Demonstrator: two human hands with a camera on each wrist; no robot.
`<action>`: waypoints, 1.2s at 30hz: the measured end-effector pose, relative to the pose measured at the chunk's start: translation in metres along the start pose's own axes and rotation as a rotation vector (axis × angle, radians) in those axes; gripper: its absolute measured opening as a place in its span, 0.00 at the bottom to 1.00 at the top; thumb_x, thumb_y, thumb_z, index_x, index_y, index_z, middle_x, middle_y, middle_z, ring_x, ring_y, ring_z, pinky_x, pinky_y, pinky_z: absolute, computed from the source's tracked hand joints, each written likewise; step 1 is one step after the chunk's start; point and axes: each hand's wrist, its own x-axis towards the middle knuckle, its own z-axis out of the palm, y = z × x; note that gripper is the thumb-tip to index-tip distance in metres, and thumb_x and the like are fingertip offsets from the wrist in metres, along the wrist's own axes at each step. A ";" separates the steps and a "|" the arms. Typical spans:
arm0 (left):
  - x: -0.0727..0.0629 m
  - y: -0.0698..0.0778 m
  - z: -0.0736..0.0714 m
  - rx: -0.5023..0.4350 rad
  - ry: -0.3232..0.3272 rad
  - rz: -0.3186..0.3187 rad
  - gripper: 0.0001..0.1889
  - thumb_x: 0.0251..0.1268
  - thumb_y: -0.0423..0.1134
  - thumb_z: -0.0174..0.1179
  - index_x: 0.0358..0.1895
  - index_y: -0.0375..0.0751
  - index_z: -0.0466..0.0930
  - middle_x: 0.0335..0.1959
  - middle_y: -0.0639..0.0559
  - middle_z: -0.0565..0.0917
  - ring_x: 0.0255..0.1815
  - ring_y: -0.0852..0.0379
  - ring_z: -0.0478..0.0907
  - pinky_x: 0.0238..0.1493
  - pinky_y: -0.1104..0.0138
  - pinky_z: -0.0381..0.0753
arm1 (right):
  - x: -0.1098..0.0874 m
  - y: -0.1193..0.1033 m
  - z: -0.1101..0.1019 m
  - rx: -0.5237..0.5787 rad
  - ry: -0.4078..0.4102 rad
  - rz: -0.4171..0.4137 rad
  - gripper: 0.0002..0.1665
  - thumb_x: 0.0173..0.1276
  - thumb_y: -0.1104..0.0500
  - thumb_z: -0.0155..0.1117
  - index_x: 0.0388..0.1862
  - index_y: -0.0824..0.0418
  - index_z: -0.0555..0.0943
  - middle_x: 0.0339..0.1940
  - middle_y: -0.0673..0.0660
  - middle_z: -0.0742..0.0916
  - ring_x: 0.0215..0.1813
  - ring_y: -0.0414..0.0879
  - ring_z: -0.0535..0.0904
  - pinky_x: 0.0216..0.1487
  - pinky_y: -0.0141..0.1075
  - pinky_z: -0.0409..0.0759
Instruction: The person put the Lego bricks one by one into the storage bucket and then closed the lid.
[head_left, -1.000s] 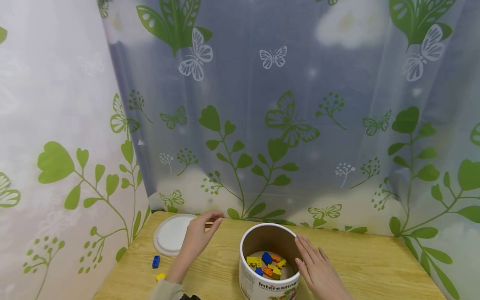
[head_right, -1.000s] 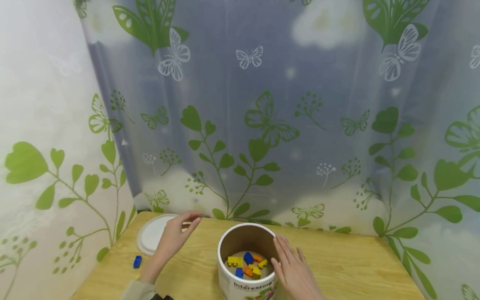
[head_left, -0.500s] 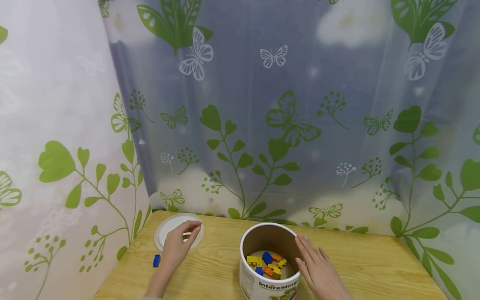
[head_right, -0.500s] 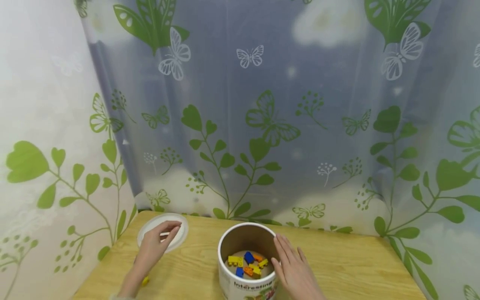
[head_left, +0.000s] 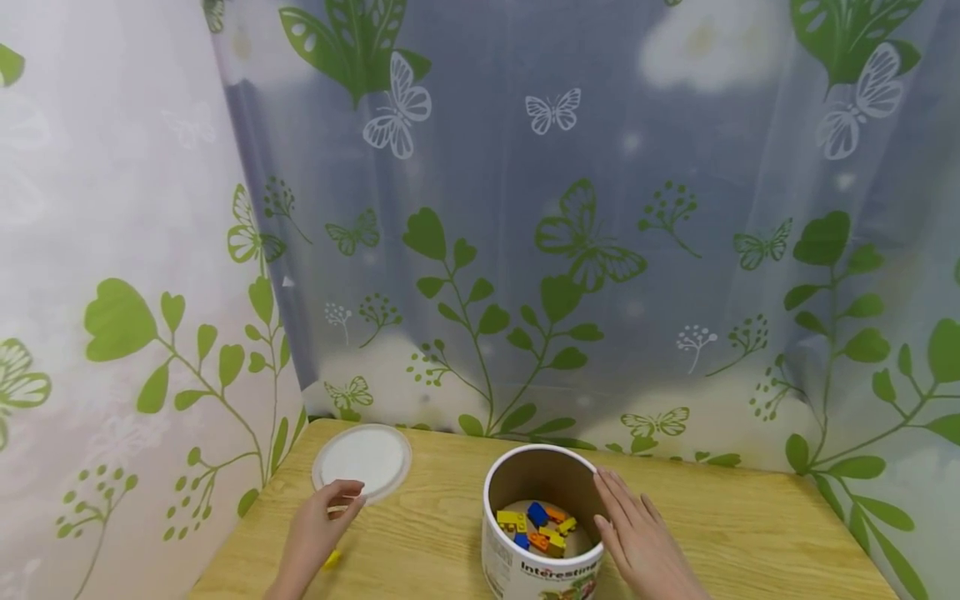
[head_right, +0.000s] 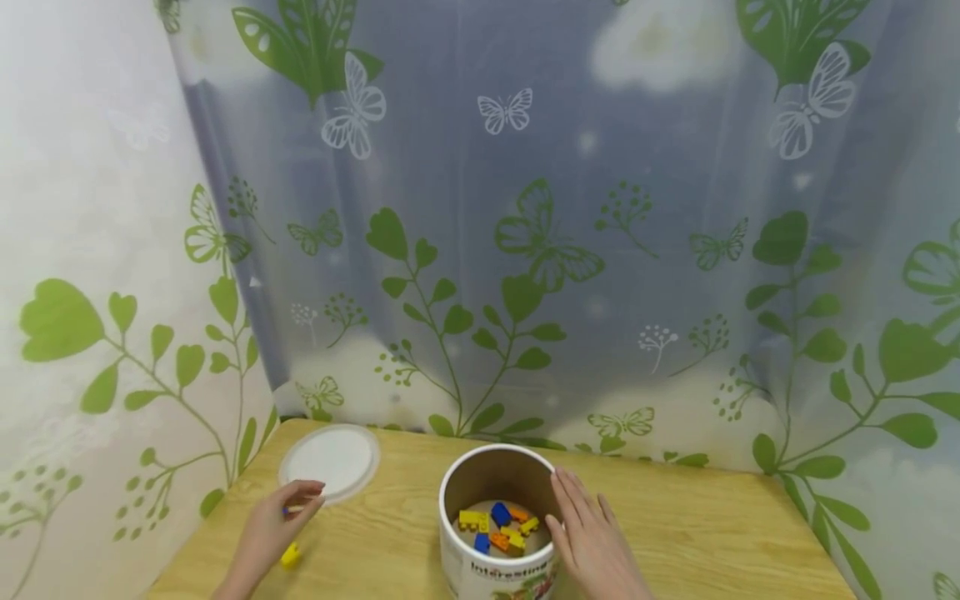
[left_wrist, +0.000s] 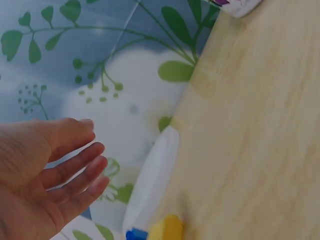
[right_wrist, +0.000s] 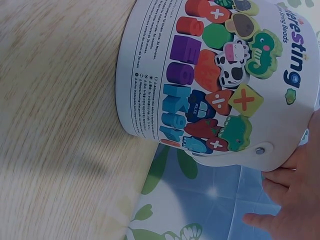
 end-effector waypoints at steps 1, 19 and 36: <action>-0.002 -0.004 -0.001 0.000 -0.006 -0.006 0.09 0.64 0.30 0.68 0.47 0.34 0.86 0.45 0.42 0.88 0.44 0.46 0.86 0.43 0.60 0.88 | 0.000 0.000 0.000 -0.001 -0.001 0.001 0.31 0.80 0.54 0.54 0.77 0.64 0.67 0.77 0.60 0.71 0.76 0.58 0.67 0.66 0.66 0.70; -0.020 -0.043 -0.008 0.204 -0.149 -0.095 0.13 0.52 0.31 0.76 0.42 0.39 0.88 0.40 0.46 0.88 0.42 0.47 0.84 0.45 0.52 0.86 | 0.000 0.000 -0.002 0.006 -0.031 0.021 0.32 0.81 0.53 0.53 0.78 0.63 0.65 0.78 0.60 0.70 0.77 0.57 0.64 0.69 0.65 0.68; -0.023 -0.045 -0.010 0.267 -0.193 -0.132 0.16 0.46 0.33 0.79 0.40 0.34 0.87 0.34 0.49 0.87 0.33 0.57 0.78 0.35 0.63 0.80 | -0.001 0.001 0.000 0.007 -0.008 0.000 0.31 0.81 0.53 0.52 0.78 0.64 0.65 0.77 0.61 0.70 0.77 0.58 0.65 0.69 0.65 0.67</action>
